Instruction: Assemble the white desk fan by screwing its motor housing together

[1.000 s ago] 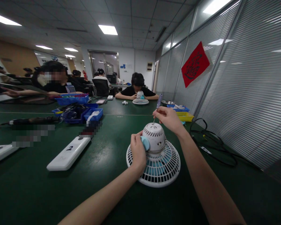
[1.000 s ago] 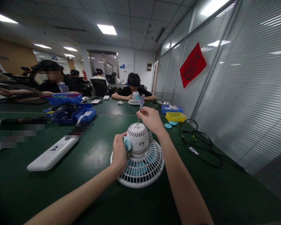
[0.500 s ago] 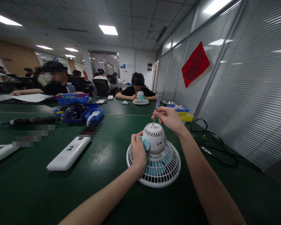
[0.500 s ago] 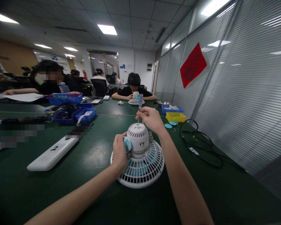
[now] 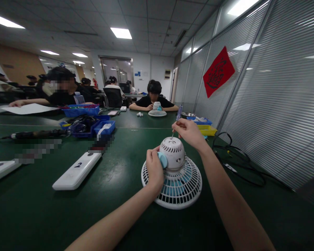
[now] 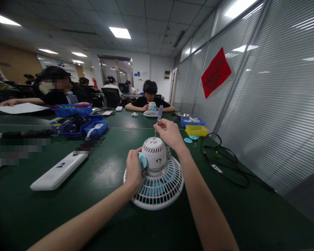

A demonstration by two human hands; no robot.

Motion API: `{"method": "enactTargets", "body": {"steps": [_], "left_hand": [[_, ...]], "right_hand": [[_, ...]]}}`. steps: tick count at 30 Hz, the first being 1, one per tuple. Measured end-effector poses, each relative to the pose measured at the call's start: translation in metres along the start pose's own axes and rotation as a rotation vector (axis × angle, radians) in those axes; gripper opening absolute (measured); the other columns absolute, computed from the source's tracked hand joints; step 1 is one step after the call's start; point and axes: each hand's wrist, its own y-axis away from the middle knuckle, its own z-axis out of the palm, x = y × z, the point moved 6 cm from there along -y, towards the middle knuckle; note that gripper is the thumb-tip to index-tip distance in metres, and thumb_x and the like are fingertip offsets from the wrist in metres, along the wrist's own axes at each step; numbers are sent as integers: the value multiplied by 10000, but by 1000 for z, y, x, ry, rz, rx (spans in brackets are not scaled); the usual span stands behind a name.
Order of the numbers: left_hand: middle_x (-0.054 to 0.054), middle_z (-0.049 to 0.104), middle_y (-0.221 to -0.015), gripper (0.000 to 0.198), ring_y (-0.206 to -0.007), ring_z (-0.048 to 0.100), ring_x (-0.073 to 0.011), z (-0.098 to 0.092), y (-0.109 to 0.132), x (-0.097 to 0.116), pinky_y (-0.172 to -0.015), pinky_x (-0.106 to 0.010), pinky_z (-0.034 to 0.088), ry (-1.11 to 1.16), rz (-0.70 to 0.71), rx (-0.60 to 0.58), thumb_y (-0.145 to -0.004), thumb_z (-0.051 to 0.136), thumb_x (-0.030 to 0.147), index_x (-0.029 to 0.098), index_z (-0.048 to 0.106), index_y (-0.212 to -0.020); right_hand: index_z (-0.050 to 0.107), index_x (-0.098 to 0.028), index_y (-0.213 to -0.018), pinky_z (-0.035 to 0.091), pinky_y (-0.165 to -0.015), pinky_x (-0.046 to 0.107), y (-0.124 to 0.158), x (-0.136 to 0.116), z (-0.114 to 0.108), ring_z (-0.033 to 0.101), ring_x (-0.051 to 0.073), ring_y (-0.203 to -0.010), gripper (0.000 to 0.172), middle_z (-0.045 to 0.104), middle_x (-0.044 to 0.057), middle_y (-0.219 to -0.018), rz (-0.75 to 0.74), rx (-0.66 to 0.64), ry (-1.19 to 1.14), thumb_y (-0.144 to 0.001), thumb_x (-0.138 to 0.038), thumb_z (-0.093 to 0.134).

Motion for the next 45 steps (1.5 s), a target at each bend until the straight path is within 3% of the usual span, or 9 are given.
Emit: {"method": "enactTargets", "body": {"steps": [5,12,20,24,28,45], "left_hand": [[-41,644,-922,253,-930,590,-177,0,0,-1,-860,-295,438,1,-1,-1,-865,358,281,187,592,-857],[-37,636,-885,246,-906,581,-182,0,-2,-4,-840,-303,437,22,7,10,-854,367,275,182,594,-830],[-39,645,-914,251,-928,582,-184,0,-3,-3,-862,-307,429,9,-4,3,-858,363,275,182,597,-844],[-34,645,-918,249,-937,583,-182,0,-2,-4,-863,-303,429,13,-8,6,-861,371,275,183,602,-853],[-36,646,-919,249,-930,584,-181,0,-2,-4,-853,-300,433,23,-9,-3,-862,372,281,183,600,-859],[-44,645,-920,241,-926,589,-174,0,-1,0,-859,-295,437,19,-2,-8,-863,358,257,179,586,-850]], "right_hand": [[529,-170,-695,391,-427,220,1,1,2,539,101,-472,144,678,60,-682,39,-7,-106,-783,-254,605],[595,-133,-709,379,-409,207,-1,4,3,456,56,-394,113,713,77,-734,23,-34,-144,-799,-191,560],[598,-139,-803,417,-445,214,0,4,5,525,77,-446,97,715,77,-781,20,-51,-93,-821,-177,511],[586,-161,-749,460,-521,238,1,3,4,630,140,-585,66,702,66,-708,-33,-24,23,-796,-191,552],[571,-172,-661,470,-553,258,2,2,4,651,164,-619,146,696,60,-663,-42,-24,71,-791,-239,580],[629,-138,-720,407,-452,215,1,4,6,511,78,-431,105,722,68,-717,-14,-87,-78,-785,-190,564]]}}
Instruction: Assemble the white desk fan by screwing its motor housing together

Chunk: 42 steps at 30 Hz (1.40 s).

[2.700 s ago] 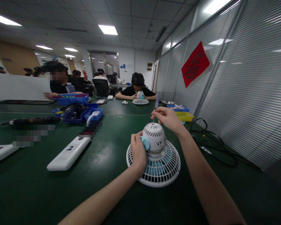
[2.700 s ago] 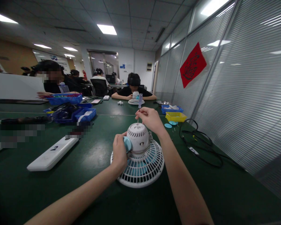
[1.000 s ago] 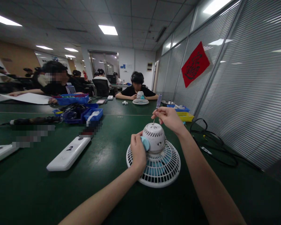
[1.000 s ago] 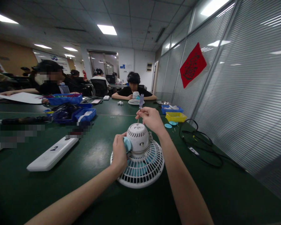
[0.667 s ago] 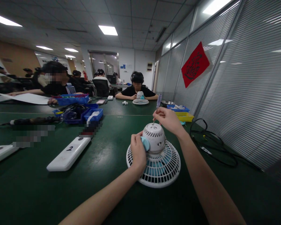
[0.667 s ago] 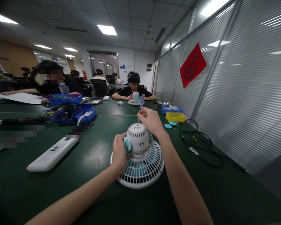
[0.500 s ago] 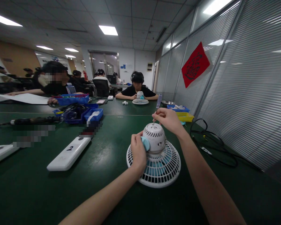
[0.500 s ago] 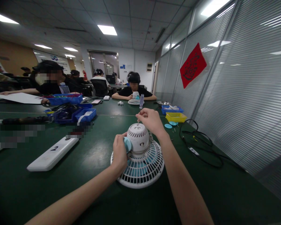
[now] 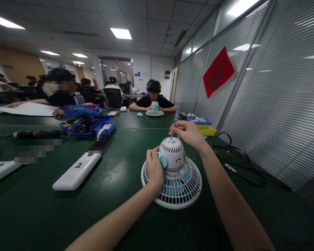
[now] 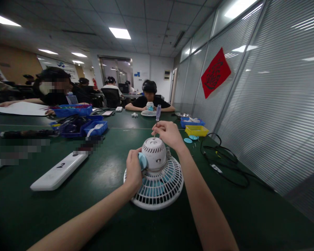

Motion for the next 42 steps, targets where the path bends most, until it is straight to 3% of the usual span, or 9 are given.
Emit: {"method": "enactTargets", "body": {"steps": [13,34,42], "left_hand": [[-38,646,-931,249,-943,583,-176,0,-1,-2,-883,-301,427,-1,1,-8,-869,366,275,185,597,-864],[-44,647,-924,250,-937,586,-183,0,-1,-3,-874,-310,432,-6,3,1,-861,370,272,178,602,-856],[-39,646,-923,246,-942,588,-181,-1,-1,-2,-882,-311,432,-13,4,1,-862,371,280,186,599,-857]], "right_hand": [[621,-141,-756,418,-467,221,1,-5,-9,505,78,-438,105,729,70,-748,-38,59,31,-799,-197,544],[615,-142,-746,407,-459,212,3,-9,-5,516,79,-445,100,718,63,-724,-11,16,37,-805,-168,539],[595,-158,-731,431,-479,214,4,-13,-5,602,113,-531,96,713,56,-714,-3,19,61,-804,-159,532]]}}
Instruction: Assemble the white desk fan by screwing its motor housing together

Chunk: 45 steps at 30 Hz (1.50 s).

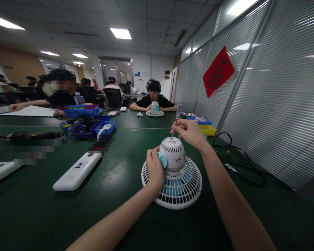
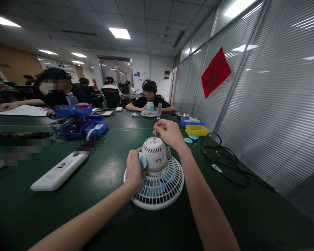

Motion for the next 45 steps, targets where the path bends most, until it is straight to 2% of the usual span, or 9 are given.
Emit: {"method": "enactTargets", "body": {"steps": [9,24,37,45], "left_hand": [[-41,641,-916,247,-934,585,-181,0,-1,0,-872,-308,435,-1,1,-3,-855,366,282,186,594,-854],[-34,643,-912,239,-938,592,-177,1,0,1,-876,-296,440,8,-4,-7,-852,367,280,195,589,-840],[-45,643,-926,245,-941,587,-180,1,1,2,-874,-300,434,11,-4,-9,-862,360,264,180,590,-857],[-43,648,-916,248,-939,587,-179,2,-1,1,-890,-304,424,13,9,-9,-858,361,260,177,593,-841]], "right_hand": [[589,-173,-715,492,-605,255,0,-4,0,659,148,-628,90,709,46,-702,-29,9,23,-790,-150,546],[594,-175,-723,480,-617,267,0,-3,2,662,157,-648,91,711,50,-700,-63,26,48,-805,-178,556],[622,-177,-721,457,-652,283,-2,1,2,624,155,-650,96,678,32,-685,-107,104,140,-802,-190,571],[640,-159,-736,414,-610,257,0,-5,3,575,125,-599,84,667,18,-674,-153,54,139,-793,-157,578]]}}
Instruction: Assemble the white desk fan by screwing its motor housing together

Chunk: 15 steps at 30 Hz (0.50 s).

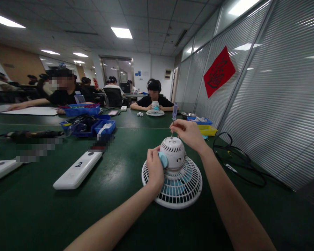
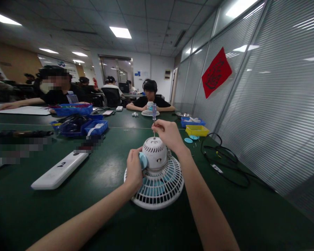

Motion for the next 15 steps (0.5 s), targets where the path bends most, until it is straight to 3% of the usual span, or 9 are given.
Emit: {"method": "enactTargets", "body": {"steps": [15], "left_hand": [[-43,643,-907,228,-927,583,-179,1,1,1,-872,-297,427,18,-19,7,-854,366,234,175,585,-828]], "right_hand": [[638,-143,-786,434,-585,246,1,4,5,593,119,-612,162,683,41,-727,42,-97,-90,-792,-125,477]]}}
